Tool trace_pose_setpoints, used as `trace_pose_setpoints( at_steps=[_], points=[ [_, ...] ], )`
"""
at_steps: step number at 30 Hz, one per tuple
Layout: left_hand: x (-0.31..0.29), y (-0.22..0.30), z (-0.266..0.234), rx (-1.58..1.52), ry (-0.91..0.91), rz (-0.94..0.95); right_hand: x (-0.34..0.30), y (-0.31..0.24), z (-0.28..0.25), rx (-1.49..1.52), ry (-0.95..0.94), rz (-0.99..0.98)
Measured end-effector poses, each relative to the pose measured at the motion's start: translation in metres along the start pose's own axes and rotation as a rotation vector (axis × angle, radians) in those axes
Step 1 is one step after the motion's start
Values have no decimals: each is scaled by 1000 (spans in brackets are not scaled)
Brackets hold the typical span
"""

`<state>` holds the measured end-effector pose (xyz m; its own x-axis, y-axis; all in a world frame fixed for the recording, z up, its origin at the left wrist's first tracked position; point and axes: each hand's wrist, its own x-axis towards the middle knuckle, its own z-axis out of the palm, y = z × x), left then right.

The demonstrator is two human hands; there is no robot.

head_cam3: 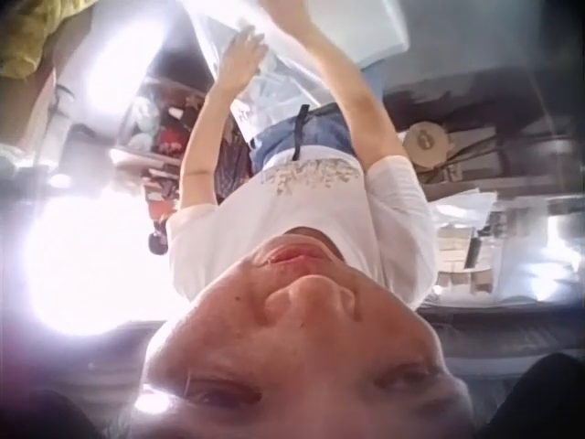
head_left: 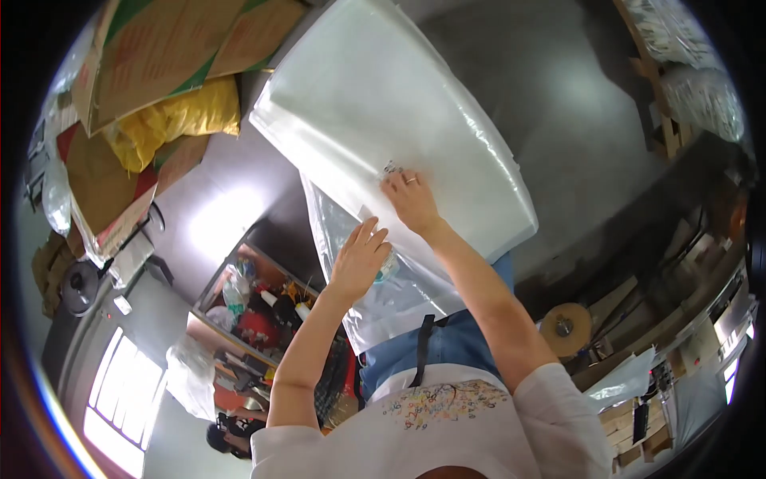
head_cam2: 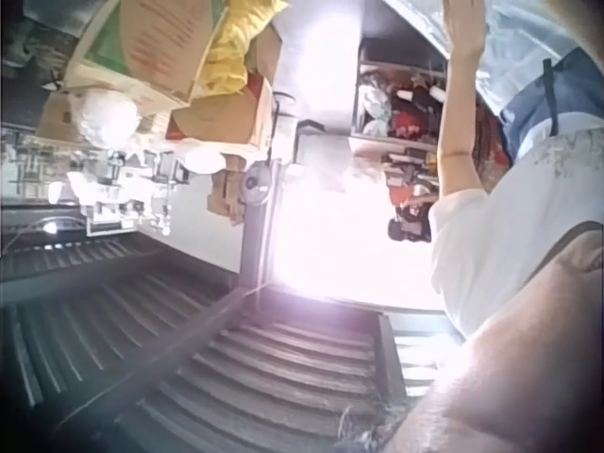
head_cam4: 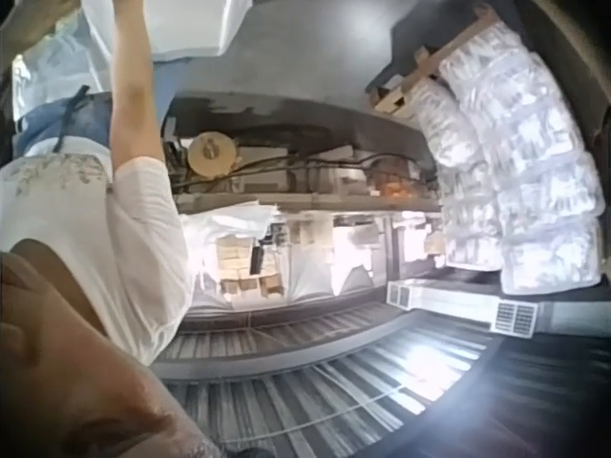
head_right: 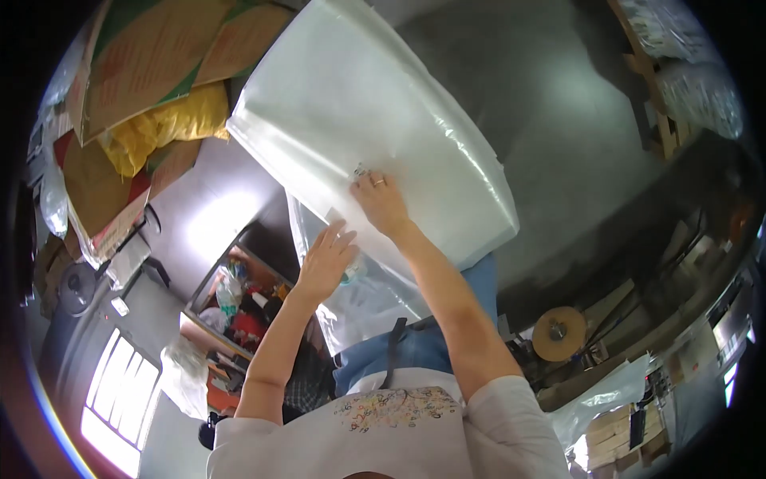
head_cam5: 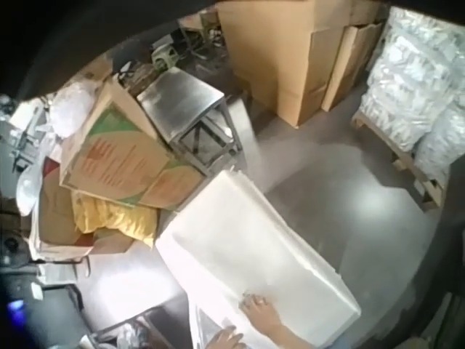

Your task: Folding large plastic sheets and packing rolls of tape into plastic bags on an assembly line.

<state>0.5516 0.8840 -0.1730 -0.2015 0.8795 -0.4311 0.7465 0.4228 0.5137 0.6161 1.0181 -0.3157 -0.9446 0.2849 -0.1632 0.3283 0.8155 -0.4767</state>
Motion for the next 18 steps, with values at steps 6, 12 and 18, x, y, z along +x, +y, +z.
trace_pose_setpoints(
  at_steps=[6,12,18],
  points=[
    [-1,9,-28,-110,-8,-43,12,93,-38,-88,587,448],
    [-8,40,-42,-659,9,-377,-67,264,-3,849,-291,1258],
    [-7,64,-67,-1021,53,-407,-60,191,-30,369,310,1120]
  ],
)
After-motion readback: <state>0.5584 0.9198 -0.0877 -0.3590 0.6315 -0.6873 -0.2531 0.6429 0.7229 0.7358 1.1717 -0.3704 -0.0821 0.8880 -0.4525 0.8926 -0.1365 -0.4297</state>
